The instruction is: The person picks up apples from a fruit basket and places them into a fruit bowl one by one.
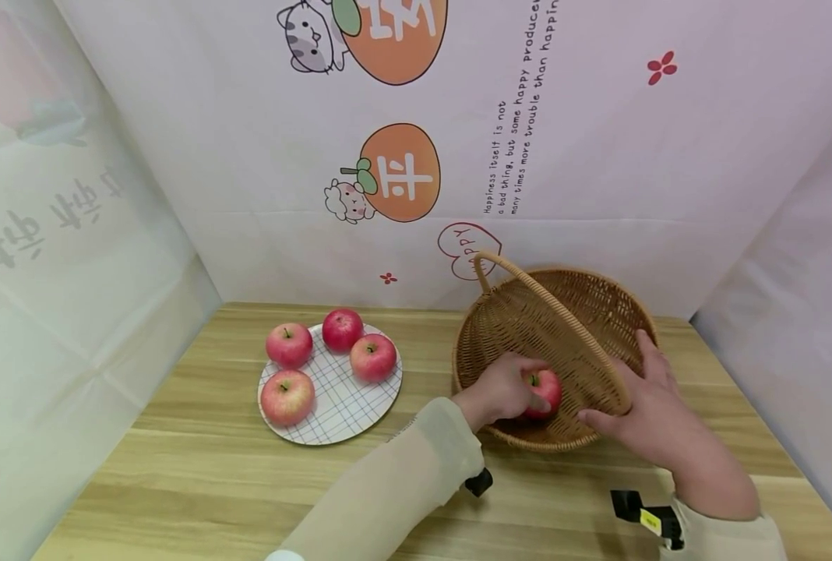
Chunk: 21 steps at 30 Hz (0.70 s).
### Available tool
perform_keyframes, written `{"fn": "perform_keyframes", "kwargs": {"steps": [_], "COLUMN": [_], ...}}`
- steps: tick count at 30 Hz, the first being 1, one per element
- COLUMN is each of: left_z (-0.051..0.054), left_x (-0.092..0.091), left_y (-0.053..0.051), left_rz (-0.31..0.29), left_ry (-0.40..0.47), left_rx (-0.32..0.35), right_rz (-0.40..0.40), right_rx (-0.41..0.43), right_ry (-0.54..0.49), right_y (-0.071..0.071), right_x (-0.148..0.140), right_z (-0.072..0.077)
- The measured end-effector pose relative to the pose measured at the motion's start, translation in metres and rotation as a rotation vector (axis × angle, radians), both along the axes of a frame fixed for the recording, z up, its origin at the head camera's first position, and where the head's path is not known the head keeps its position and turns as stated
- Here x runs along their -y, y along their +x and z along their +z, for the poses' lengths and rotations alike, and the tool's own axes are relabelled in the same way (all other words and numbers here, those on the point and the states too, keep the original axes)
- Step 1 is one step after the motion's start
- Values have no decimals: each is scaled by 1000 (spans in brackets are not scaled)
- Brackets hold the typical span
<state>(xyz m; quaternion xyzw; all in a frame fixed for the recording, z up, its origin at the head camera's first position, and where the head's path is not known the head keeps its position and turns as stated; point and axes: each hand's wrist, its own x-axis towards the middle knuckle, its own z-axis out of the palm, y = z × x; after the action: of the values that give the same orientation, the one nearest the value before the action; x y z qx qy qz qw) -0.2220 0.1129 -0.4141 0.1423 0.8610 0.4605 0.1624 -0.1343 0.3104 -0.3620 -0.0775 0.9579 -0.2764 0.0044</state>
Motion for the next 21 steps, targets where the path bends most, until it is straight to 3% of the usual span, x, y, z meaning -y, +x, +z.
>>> {"fn": "perform_keyframes", "kwargs": {"steps": [4,12,21], "left_z": [0,14,27], "left_x": [0,5,17], "left_y": [1,3,2], "left_rz": [9,12,15], "left_ry": [35,303,390], "left_rx": [24,205,243], "right_rz": [2,-3,-24], "right_rx": [5,13,25], "right_ry": [2,7,7], "right_y": [0,-1,-1], "right_x": [0,2,3], "right_z": [0,1,2]}}
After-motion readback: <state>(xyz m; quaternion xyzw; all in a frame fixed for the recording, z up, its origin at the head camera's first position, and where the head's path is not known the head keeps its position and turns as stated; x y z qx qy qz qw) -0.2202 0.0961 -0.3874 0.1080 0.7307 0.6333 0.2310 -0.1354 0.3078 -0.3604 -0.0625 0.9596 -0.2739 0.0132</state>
